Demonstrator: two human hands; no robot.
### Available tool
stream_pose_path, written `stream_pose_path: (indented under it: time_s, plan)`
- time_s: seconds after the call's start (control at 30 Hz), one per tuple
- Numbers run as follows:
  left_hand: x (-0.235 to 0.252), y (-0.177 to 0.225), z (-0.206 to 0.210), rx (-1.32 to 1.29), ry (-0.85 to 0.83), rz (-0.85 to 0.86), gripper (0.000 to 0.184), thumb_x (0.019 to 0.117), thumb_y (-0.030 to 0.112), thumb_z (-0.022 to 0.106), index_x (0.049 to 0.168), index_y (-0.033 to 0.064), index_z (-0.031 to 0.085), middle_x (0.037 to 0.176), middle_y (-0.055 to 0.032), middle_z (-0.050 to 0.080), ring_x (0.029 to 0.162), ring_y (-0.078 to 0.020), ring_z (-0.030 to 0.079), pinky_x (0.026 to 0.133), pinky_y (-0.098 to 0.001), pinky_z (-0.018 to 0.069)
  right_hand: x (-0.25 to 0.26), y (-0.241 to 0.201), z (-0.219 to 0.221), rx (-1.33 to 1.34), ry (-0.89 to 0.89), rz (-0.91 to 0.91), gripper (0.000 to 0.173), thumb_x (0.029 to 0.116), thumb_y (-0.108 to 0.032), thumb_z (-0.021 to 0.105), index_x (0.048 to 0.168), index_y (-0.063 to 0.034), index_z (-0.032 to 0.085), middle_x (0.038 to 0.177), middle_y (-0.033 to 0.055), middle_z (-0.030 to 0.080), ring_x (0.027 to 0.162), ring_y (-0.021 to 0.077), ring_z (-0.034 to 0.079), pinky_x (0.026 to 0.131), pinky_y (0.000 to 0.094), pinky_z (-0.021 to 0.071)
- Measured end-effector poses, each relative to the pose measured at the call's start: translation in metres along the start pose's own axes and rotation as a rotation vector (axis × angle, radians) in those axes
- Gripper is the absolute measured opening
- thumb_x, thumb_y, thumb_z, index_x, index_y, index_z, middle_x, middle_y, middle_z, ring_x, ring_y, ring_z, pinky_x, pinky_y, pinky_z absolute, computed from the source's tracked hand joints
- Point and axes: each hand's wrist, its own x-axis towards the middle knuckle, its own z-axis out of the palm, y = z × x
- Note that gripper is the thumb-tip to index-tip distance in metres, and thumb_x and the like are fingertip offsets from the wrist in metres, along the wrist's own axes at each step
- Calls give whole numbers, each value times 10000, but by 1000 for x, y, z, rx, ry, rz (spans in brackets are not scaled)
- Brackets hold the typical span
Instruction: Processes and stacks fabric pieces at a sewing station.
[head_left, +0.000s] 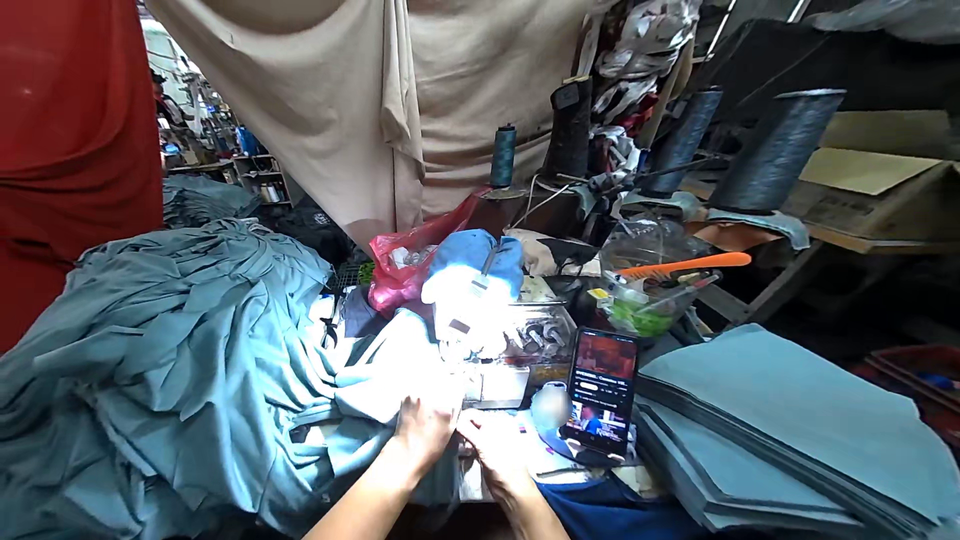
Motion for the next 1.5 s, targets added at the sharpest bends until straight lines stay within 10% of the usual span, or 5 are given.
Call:
stream_pose_path:
  time_s: [0.1,0.33,0.73,1.07,1.5]
  plan:
    - [39,4,-22,-105,-522,-307,373,1064,305,502,1192,39,731,1205,-172,709,1188,-345,651,1019,-538,495,4,-13,4,35,66,-4,168,947,-53,661,782,-64,696,672,-49,621,589,10,551,580,194,474]
    - [32,-38,-72,-177,-763,-366,413,1014,366,587,1122,-12,714,1082,-206,700,1075,-359,658,980,-560,491,-13,6,-5,-2,-53,8,75,918,-120,709,882,-56,721,776,-32,668,711,37,613,693,235,528]
    - [-42,0,-29,58,-22,97,237,923,251,662,806,84,784,638,-66,693,576,-223,710,495,-415,578,-25,12,-10,-35,-77,27,114,916,-156,700,816,-110,727,799,-56,675,783,22,628,764,237,527]
    - [41,0,-21,-50,-497,-219,303,1039,276,569,1109,51,759,1176,-173,713,1166,-365,656,986,-576,504,18,-18,2,-249,118,-62,246,952,-149,694,733,-38,675,671,-19,601,646,46,563,660,271,485]
    - [-59,-54,-61,-64,-24,-55,252,927,338,683,861,118,789,835,-42,740,838,-234,711,793,-462,580,-61,9,-17,-101,17,-151,56,892,-87,720,868,-46,750,737,-51,699,670,-18,632,651,181,542]
